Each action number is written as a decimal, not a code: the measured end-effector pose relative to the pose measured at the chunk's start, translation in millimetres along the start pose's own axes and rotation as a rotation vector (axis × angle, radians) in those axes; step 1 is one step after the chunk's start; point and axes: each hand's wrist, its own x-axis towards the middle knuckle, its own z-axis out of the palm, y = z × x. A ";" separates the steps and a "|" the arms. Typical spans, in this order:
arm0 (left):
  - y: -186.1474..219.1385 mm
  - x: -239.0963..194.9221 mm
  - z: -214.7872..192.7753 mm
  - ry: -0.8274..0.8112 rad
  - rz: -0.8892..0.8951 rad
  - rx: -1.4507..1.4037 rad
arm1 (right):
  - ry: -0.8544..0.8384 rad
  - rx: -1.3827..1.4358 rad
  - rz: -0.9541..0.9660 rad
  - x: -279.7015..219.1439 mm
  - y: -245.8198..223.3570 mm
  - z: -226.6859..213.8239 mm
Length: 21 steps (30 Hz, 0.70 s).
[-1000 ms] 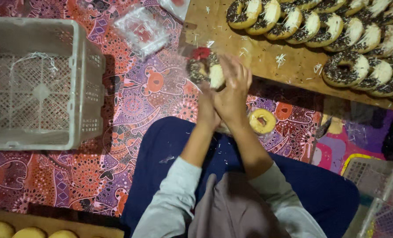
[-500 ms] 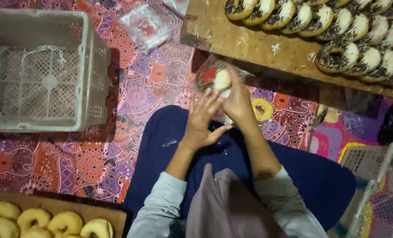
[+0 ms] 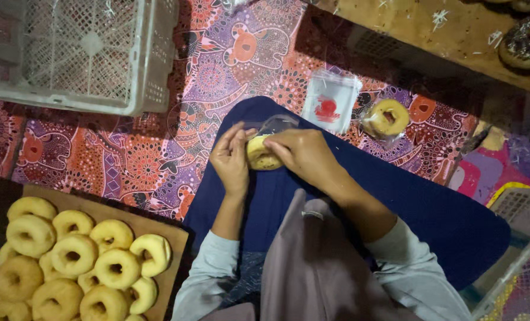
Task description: The person sits on the floor and repeatedly picks up donuts from a wooden board, places them into clear plastic bags, and sets the packaged donuts into a white basket. The person handles both plain and chocolate-topped donuts.
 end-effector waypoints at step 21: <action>33.8 -46.0 39.6 -0.060 0.456 0.454 | -0.091 0.886 0.472 -76.0 97.3 40.0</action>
